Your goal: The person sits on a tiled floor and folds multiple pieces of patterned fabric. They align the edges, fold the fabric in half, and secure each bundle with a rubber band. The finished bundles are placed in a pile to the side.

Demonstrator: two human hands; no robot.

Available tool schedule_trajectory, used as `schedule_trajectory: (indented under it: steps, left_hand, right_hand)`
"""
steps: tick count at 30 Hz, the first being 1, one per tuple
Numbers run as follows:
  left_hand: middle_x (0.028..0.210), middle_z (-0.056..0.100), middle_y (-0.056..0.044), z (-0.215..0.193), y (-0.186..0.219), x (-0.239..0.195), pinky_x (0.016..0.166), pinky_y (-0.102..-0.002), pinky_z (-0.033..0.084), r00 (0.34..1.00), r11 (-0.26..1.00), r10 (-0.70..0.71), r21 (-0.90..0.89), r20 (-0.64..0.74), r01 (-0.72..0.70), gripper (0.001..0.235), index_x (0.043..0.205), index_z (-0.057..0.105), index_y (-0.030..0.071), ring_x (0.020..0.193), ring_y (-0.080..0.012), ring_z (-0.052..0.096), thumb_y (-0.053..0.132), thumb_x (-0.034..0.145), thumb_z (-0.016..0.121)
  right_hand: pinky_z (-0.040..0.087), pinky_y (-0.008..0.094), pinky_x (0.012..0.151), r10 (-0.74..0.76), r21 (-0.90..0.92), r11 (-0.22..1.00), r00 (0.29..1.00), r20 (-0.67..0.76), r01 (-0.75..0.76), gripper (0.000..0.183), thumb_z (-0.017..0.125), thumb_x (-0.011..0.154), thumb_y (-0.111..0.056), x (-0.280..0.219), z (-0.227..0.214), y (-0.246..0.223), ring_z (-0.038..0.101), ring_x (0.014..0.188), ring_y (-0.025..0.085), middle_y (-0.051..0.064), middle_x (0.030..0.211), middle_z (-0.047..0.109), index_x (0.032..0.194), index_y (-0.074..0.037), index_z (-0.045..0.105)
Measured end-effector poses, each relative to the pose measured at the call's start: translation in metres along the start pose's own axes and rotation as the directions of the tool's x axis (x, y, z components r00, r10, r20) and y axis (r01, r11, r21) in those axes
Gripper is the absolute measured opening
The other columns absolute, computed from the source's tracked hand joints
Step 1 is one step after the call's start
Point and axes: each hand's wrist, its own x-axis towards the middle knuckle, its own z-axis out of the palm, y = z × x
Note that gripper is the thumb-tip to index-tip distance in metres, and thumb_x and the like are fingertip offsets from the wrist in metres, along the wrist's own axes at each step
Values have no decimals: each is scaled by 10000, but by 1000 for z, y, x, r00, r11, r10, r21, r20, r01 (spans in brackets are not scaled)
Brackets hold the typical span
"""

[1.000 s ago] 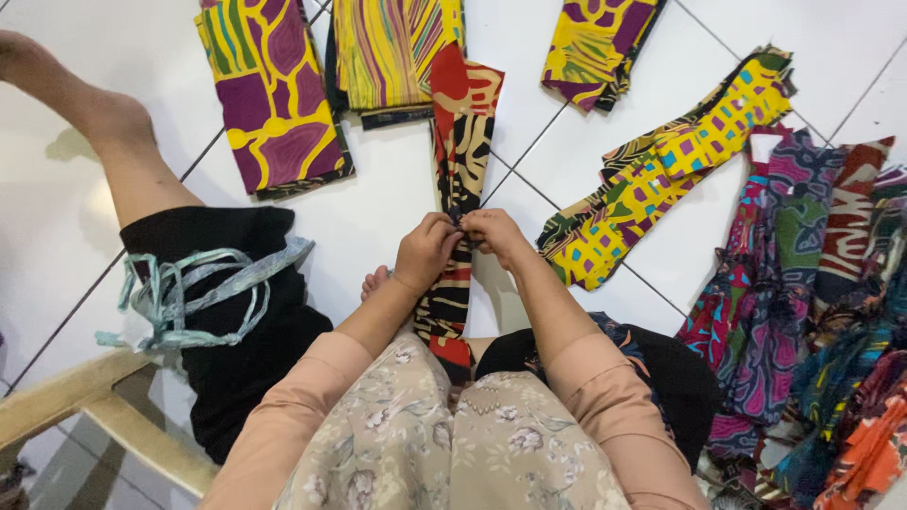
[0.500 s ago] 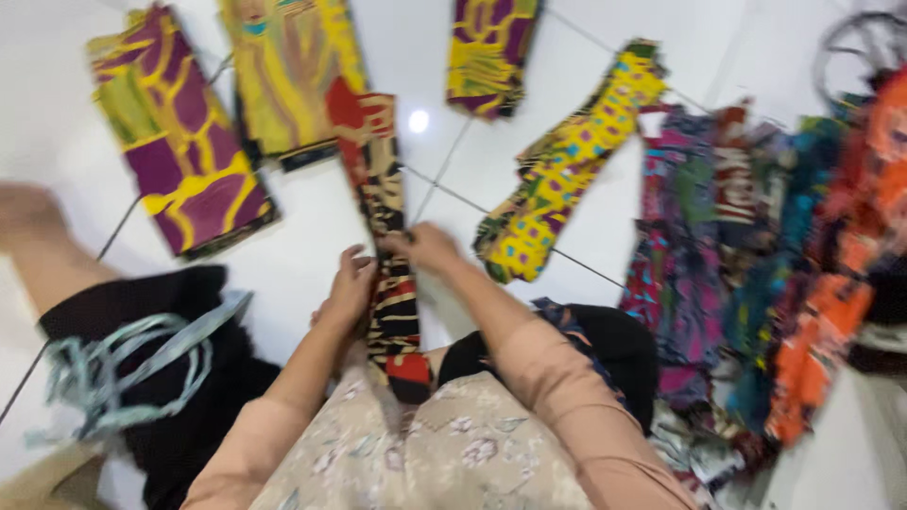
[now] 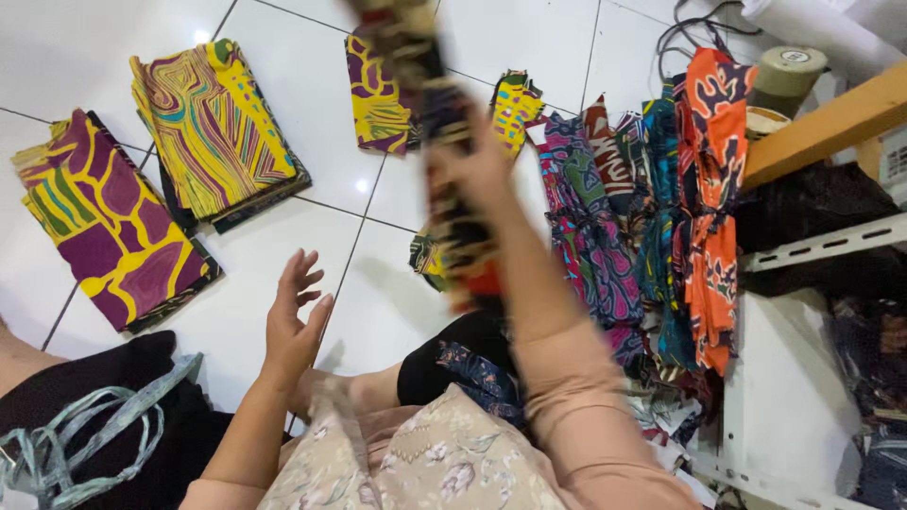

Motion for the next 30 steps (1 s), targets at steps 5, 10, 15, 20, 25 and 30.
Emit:
schedule_trajectory:
  steps: [5, 10, 15, 20, 25, 30]
  left_hand:
    - [1376, 660, -133, -31, -42, -20, 994, -393, 524, 984, 959, -175, 221, -35, 178, 467, 1409, 598, 87, 1241, -271, 638, 166, 951, 652]
    - [1353, 669, -132, -65, -111, -31, 967, -403, 535, 938, 866, -324, 359, -126, 347, 467, 1378, 628, 133, 1193, -294, 651, 220, 920, 667]
    - [1304, 671, -179, -84, -165, -30, 1022, -432, 485, 916, 794, -353, 458, -188, 400, 462, 1329, 657, 125, 1180, -376, 635, 288, 899, 701]
    - [1532, 412, -188, -77, -190, -22, 1155, -531, 332, 788, 584, -591, 582, -174, 566, 688, 1493, 445, 204, 1408, -404, 376, 477, 893, 642]
    - [1677, -297, -201, -56, -204, -34, 1153, -693, -143, 691, 387, -720, 793, -58, 470, 1091, 1662, -73, 294, 1514, -432, -320, 722, 882, 560]
    - [1661, -322, -204, -54, -214, -35, 1144, -698, -168, 692, 446, -722, 747, -24, 492, 1016, 1653, -71, 294, 1508, -445, -337, 738, 918, 473]
  right_hand:
    - [491, 437, 1142, -302, -534, 803, 953, 16, 263, 721, 807, 930, -220, -36, -213, 1, 639, 1347, 314, 166, 1461, 659, 1542, -36, 472]
    - [323, 647, 1058, -78, -942, 303, 982, -174, -143, 1099, 796, 791, -518, -118, -277, 116, 289, 1403, 553, 309, 1650, 243, 1692, -170, 273]
    - [170, 635, 1131, 431, -960, -83, 859, -275, -266, 1041, 659, 781, -698, -139, -266, 189, 146, 1531, 297, 77, 1688, 108, 1602, -329, 138]
    - [505, 522, 1011, 582, -981, 58, 805, -118, -186, 773, 652, 899, -603, -27, -237, 140, 662, 1193, 393, 184, 1295, 663, 1567, -245, 501]
    - [545, 416, 907, 128, -702, 706, 959, 254, 92, 605, 692, 909, -494, 55, -60, 107, 712, 1111, 311, 183, 1241, 727, 1352, -82, 676]
    - [437, 407, 1104, -106, -516, 754, 851, 515, 406, 517, 753, 888, -422, 78, 168, 133, 602, 1280, 314, 155, 1337, 677, 1273, -83, 693]
